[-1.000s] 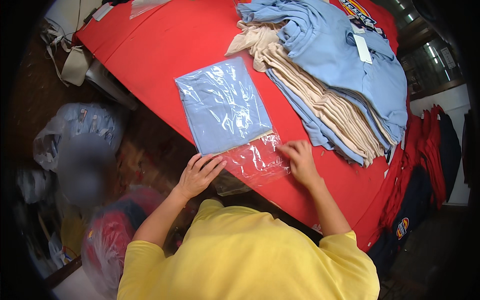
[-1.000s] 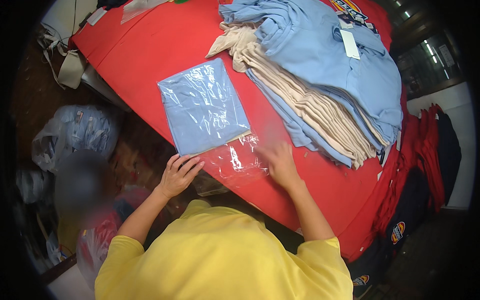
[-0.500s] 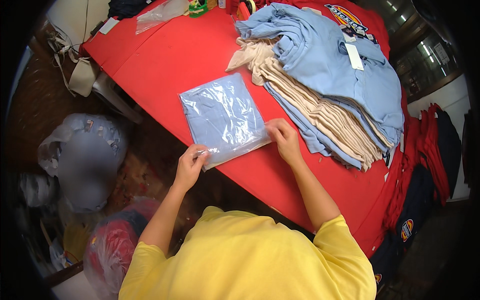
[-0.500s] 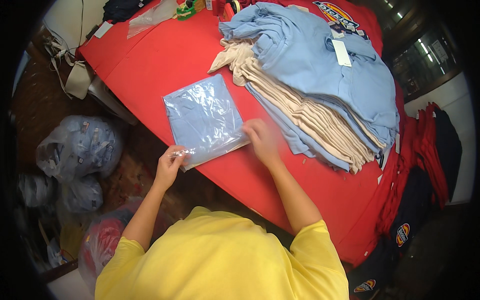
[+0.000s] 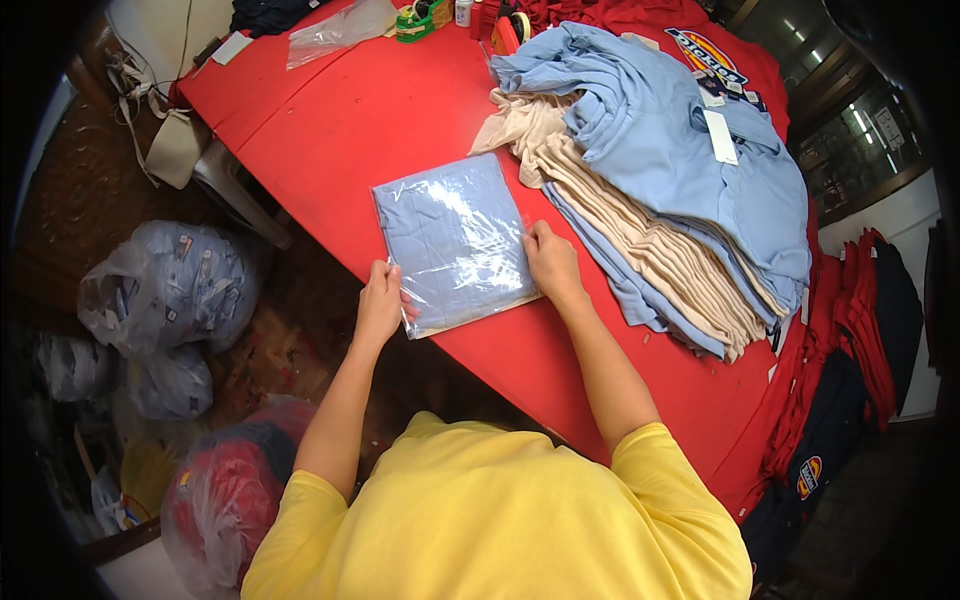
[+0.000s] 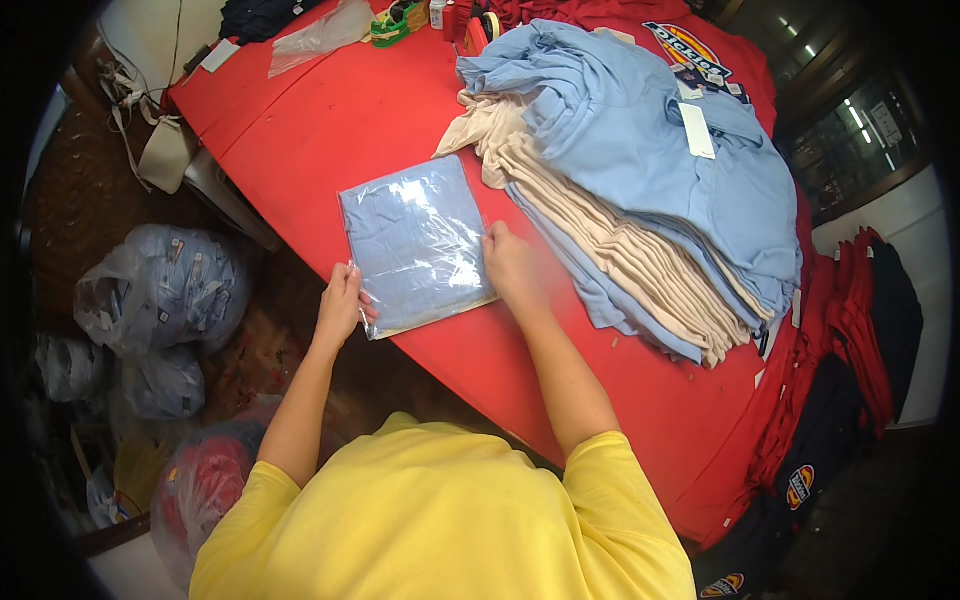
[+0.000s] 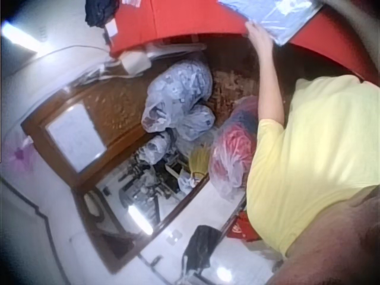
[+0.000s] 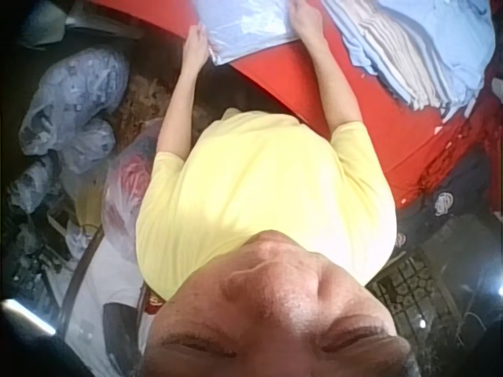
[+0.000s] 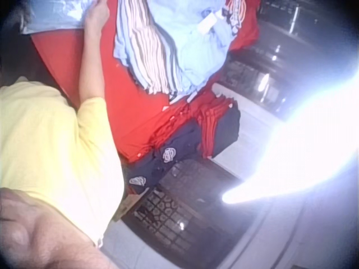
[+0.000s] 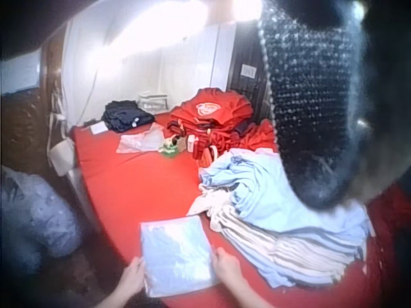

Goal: The person packs a blue shirt into a plastic sleeve, seals the sleeve, and then begins folding a tan shirt on a red workspace.

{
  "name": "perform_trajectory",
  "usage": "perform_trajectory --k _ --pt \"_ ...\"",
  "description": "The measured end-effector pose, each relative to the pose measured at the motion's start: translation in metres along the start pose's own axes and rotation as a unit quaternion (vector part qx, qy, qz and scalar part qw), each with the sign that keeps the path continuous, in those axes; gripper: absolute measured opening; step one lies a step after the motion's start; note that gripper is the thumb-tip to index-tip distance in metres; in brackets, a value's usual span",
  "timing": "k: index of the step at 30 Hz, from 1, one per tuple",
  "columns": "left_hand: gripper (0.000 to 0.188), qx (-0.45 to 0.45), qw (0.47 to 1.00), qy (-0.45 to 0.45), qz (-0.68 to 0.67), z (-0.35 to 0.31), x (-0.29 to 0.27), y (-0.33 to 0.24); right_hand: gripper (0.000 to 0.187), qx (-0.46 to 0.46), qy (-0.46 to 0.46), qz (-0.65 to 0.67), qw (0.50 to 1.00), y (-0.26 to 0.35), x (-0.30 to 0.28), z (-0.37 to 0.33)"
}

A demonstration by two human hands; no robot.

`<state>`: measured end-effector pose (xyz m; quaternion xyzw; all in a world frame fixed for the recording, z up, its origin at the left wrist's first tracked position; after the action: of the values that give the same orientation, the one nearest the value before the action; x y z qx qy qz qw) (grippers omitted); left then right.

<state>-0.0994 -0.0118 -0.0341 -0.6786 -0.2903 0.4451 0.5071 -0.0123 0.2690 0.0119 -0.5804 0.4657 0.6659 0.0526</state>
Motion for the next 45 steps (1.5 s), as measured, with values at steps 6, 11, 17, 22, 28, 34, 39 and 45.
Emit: perform_trajectory --k 6,11,17,22,28,34,39,45 --pt "0.043 0.052 0.914 0.063 0.398 0.021 -0.007 -0.024 0.023 0.038 0.016 0.032 0.999 -0.002 -0.002 0.008" --pt "0.050 0.023 0.907 0.095 0.409 0.022 -0.038 -0.033 0.033 -0.114 -0.167 0.067 0.977 0.036 -0.042 -0.035" --pt "0.021 0.386 0.838 -0.038 0.383 0.011 -0.004 -0.129 0.058 -0.241 -0.142 -0.080 0.957 0.107 0.025 -0.067" --pt "0.046 0.432 0.834 0.055 0.340 0.003 0.045 -0.075 0.073 -0.237 -0.067 -0.146 0.958 0.103 0.063 -0.053" --pt "0.054 0.398 0.833 0.117 0.367 0.006 0.052 -0.065 0.073 -0.252 -0.039 -0.108 0.961 0.090 0.067 -0.043" --pt "0.064 0.434 0.799 0.143 0.391 0.007 0.063 -0.093 0.080 -0.079 -0.117 -0.081 0.987 0.090 0.002 -0.006" --pt "0.065 0.404 0.805 0.163 0.404 0.004 0.066 -0.071 0.084 0.025 0.009 0.017 1.000 0.038 0.005 0.018" --pt "0.060 0.395 0.874 0.177 0.221 -0.027 0.044 -0.050 0.072 0.131 0.345 0.383 0.847 0.011 0.053 0.015"
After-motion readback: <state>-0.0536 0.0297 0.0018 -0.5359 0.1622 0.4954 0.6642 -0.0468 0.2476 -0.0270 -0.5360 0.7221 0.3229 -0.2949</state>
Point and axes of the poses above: each hand's wrist, its own z-axis towards the middle knuckle, its own x-axis out of the palm, y = z × x, the point moved 10 cm from there along z, towards the middle knuckle, and after that the axes turned 14 degrees about x, right-handed, at the moved point
